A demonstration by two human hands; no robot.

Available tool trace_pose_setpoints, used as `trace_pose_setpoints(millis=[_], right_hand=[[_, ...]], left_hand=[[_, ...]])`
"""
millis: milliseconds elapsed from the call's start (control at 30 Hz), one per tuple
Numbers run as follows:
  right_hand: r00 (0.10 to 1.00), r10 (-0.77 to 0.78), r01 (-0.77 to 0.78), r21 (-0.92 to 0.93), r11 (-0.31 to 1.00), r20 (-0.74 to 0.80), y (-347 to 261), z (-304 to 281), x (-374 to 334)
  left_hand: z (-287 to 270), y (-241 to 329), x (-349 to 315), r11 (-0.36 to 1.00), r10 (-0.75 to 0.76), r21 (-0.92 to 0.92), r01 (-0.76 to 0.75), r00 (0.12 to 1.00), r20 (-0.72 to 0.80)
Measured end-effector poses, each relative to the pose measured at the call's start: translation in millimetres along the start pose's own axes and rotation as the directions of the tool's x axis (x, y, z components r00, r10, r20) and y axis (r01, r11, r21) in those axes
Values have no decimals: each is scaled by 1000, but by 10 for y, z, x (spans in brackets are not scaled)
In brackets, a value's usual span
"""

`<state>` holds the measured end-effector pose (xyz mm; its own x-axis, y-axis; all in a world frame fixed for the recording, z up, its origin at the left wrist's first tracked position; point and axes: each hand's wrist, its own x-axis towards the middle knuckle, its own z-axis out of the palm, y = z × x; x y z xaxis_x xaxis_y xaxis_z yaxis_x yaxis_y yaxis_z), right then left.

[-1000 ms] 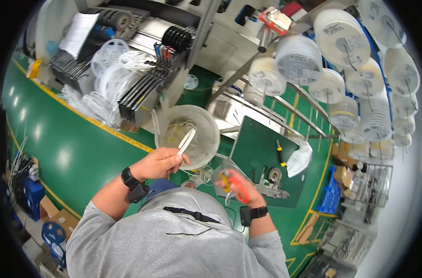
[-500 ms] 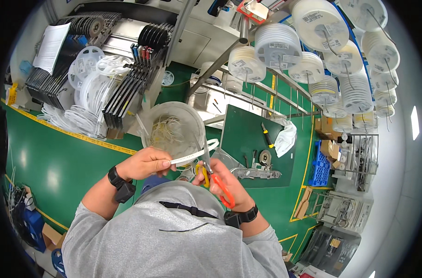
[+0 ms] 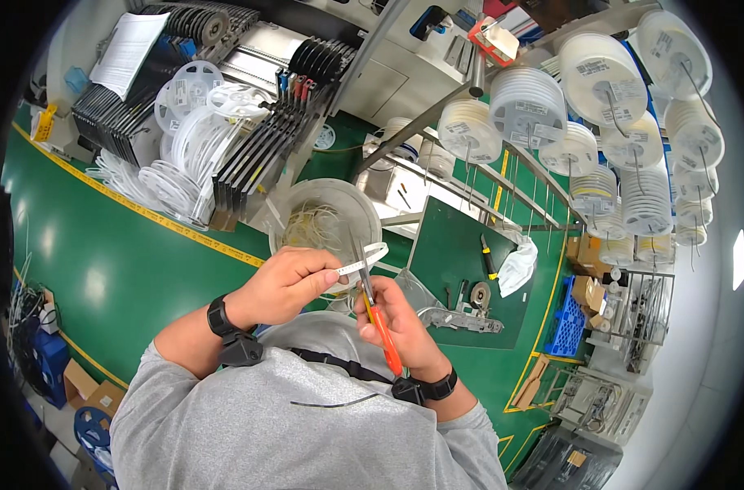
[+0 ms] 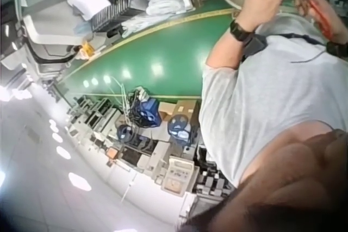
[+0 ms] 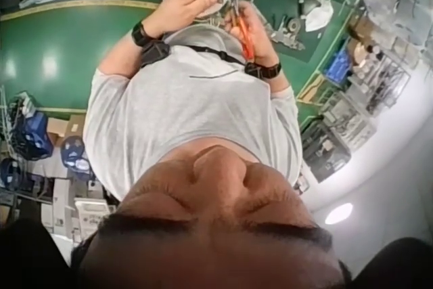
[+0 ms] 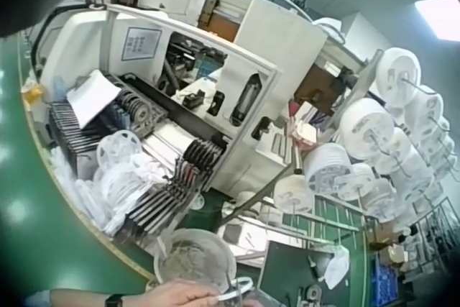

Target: The person joins two strips of electronic components with tape, winds the strip onto a reel, and loads the reel into a feeder. After inserting the feeder into a machine, the person removes it, cuts the strip with shears, and winds the remaining strip back onto the reel.

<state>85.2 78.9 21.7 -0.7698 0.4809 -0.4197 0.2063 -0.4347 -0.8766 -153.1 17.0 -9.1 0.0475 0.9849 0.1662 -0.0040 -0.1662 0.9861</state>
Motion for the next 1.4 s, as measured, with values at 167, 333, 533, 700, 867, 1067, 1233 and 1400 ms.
trace_pose_setpoints(millis=[167,333,533,700,867,1067,1233,1400], right_hand=[[999,-14,11,-55,998,-42,30,-9,1],[999,-28,27,-47,999,-24,68,-13,-30],[997,-3,4,6,1000,-80,54,0,-70],[994,-14,11,-28,1000,-106,32,7,-98],[994,-44,38,-55,998,-105,47,17,-111],[993,-25,17,-71,997,-113,61,29,-124],[994,-27,18,-82,996,-106,65,51,-125],[994,-26,16,-95,995,-103,60,73,-128]], left_hand=[[51,11,17,998,-21,50,24,998,-60],[65,62,85,997,-70,33,73,993,-93],[128,65,167,994,-5,107,12,998,-64],[175,45,188,990,-21,135,28,998,-56],[210,57,197,989,-2,147,11,998,-59],[220,106,174,988,-40,149,51,997,-72],[226,124,138,983,-50,173,64,995,-81],[241,113,103,980,-33,191,52,994,-102]])
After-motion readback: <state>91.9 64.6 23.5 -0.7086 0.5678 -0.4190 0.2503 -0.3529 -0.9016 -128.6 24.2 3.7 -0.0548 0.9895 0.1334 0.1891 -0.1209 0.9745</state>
